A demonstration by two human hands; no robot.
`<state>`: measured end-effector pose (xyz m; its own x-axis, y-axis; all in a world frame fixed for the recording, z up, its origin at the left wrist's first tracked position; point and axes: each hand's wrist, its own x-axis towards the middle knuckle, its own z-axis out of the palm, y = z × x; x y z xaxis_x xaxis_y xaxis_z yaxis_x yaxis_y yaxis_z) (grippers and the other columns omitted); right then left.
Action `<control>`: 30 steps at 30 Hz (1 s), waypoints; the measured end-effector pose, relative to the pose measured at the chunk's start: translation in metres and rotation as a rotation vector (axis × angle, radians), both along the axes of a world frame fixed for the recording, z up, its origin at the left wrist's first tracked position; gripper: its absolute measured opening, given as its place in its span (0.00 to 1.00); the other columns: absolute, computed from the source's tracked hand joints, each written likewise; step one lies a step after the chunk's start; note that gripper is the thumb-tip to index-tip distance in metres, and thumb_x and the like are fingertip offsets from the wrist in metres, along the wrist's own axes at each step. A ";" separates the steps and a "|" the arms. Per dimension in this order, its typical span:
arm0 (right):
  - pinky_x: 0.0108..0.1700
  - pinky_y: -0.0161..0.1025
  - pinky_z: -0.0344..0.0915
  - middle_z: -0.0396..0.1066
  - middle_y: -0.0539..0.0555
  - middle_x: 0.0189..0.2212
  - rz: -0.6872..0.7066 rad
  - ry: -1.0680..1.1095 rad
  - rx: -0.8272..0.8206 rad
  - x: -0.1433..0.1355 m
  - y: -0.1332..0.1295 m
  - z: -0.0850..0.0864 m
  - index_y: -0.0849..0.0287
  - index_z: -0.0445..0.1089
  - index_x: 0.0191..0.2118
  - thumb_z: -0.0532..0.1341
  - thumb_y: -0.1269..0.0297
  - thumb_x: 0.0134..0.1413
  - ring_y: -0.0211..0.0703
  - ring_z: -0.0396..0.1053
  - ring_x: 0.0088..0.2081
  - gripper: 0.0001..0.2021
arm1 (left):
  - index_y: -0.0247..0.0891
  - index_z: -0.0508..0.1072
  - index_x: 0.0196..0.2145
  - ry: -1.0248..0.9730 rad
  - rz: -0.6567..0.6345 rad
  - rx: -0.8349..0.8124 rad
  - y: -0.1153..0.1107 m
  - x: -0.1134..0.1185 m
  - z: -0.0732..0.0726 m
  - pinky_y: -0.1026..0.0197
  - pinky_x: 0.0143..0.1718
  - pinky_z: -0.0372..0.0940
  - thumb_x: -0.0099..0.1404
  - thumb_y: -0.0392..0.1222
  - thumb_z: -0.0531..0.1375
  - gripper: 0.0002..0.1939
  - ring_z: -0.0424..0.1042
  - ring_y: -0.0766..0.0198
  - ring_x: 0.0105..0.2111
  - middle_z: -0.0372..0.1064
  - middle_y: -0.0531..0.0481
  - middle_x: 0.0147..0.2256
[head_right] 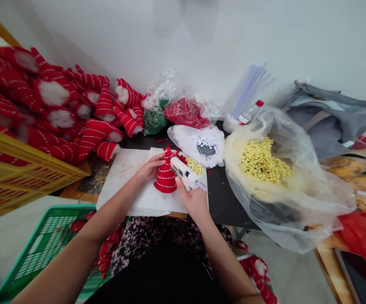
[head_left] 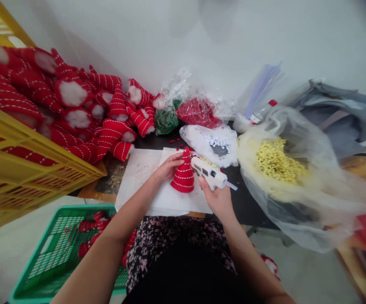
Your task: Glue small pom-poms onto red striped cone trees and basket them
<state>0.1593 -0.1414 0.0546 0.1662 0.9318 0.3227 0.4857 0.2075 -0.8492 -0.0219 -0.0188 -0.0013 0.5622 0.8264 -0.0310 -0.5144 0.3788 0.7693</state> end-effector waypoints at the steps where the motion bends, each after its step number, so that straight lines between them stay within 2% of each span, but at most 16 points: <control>1: 0.56 0.56 0.73 0.80 0.58 0.31 0.001 0.000 -0.002 0.000 0.000 0.000 0.55 0.79 0.41 0.63 0.50 0.61 0.58 0.79 0.41 0.15 | 0.36 0.80 0.54 0.000 0.002 -0.003 0.000 0.000 0.000 0.53 0.53 0.69 0.54 0.40 0.73 0.28 0.80 0.52 0.45 0.81 0.39 0.49; 4: 0.57 0.57 0.73 0.80 0.59 0.32 0.010 0.007 -0.007 0.000 -0.001 -0.001 0.55 0.79 0.40 0.63 0.50 0.61 0.59 0.80 0.43 0.15 | 0.35 0.80 0.54 -0.001 0.002 -0.006 0.000 0.000 -0.001 0.53 0.53 0.68 0.54 0.40 0.73 0.28 0.80 0.52 0.45 0.81 0.39 0.49; 10: 0.60 0.54 0.72 0.82 0.62 0.47 0.010 -0.005 0.022 0.001 -0.002 -0.004 0.56 0.79 0.49 0.63 0.51 0.62 0.59 0.78 0.54 0.18 | 0.35 0.80 0.54 -0.011 -0.002 -0.007 0.002 0.000 -0.002 0.53 0.52 0.69 0.54 0.39 0.73 0.28 0.80 0.53 0.43 0.80 0.39 0.50; 16: 0.53 0.49 0.77 0.83 0.62 0.42 -0.004 -0.070 0.002 0.006 -0.006 -0.014 0.58 0.80 0.45 0.63 0.50 0.63 0.58 0.81 0.48 0.17 | 0.35 0.79 0.55 -0.010 -0.002 -0.022 0.001 0.000 0.000 0.54 0.49 0.70 0.55 0.39 0.72 0.28 0.80 0.53 0.41 0.81 0.40 0.47; 19: 0.52 0.48 0.77 0.83 0.62 0.42 -0.050 -0.091 -0.052 0.018 -0.012 -0.016 0.58 0.80 0.43 0.64 0.48 0.62 0.58 0.81 0.48 0.18 | 0.34 0.79 0.55 -0.006 0.017 -0.032 0.001 -0.001 0.001 0.56 0.46 0.69 0.54 0.39 0.73 0.29 0.80 0.54 0.40 0.81 0.40 0.45; 21: 0.48 0.47 0.78 0.83 0.62 0.41 -0.084 -0.032 -0.131 0.034 -0.017 -0.017 0.59 0.80 0.43 0.65 0.45 0.60 0.58 0.81 0.46 0.20 | 0.34 0.79 0.54 0.007 0.028 -0.045 0.001 -0.001 0.001 0.57 0.44 0.68 0.53 0.40 0.73 0.29 0.80 0.55 0.39 0.81 0.41 0.43; 25: 0.32 0.44 0.78 0.81 0.59 0.27 -0.113 0.278 -0.456 0.078 -0.030 -0.023 0.60 0.78 0.37 0.67 0.38 0.54 0.54 0.80 0.30 0.25 | 0.33 0.79 0.54 0.020 0.061 -0.068 0.003 -0.002 0.001 0.57 0.42 0.68 0.53 0.40 0.73 0.29 0.79 0.56 0.36 0.81 0.41 0.42; 28: 0.31 0.43 0.77 0.78 0.57 0.23 -0.068 0.464 -0.694 0.108 -0.040 -0.031 0.58 0.75 0.33 0.71 0.39 0.49 0.51 0.79 0.26 0.23 | 0.32 0.80 0.53 0.014 0.121 -0.101 0.004 -0.003 0.003 0.57 0.42 0.68 0.53 0.40 0.72 0.29 0.79 0.57 0.35 0.82 0.42 0.40; 30: 0.29 0.42 0.76 0.78 0.57 0.23 -0.048 0.438 -0.836 0.119 -0.045 -0.035 0.57 0.73 0.30 0.73 0.40 0.45 0.50 0.78 0.24 0.24 | 0.32 0.79 0.53 0.019 0.155 -0.119 0.005 -0.004 0.005 0.56 0.42 0.69 0.53 0.40 0.71 0.29 0.79 0.57 0.34 0.82 0.43 0.38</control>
<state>0.2787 -0.1859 0.0192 0.1589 0.8216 -0.5475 0.0805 -0.5634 -0.8222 -0.0261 -0.0142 0.0032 0.4272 0.8927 -0.1432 -0.5592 0.3853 0.7340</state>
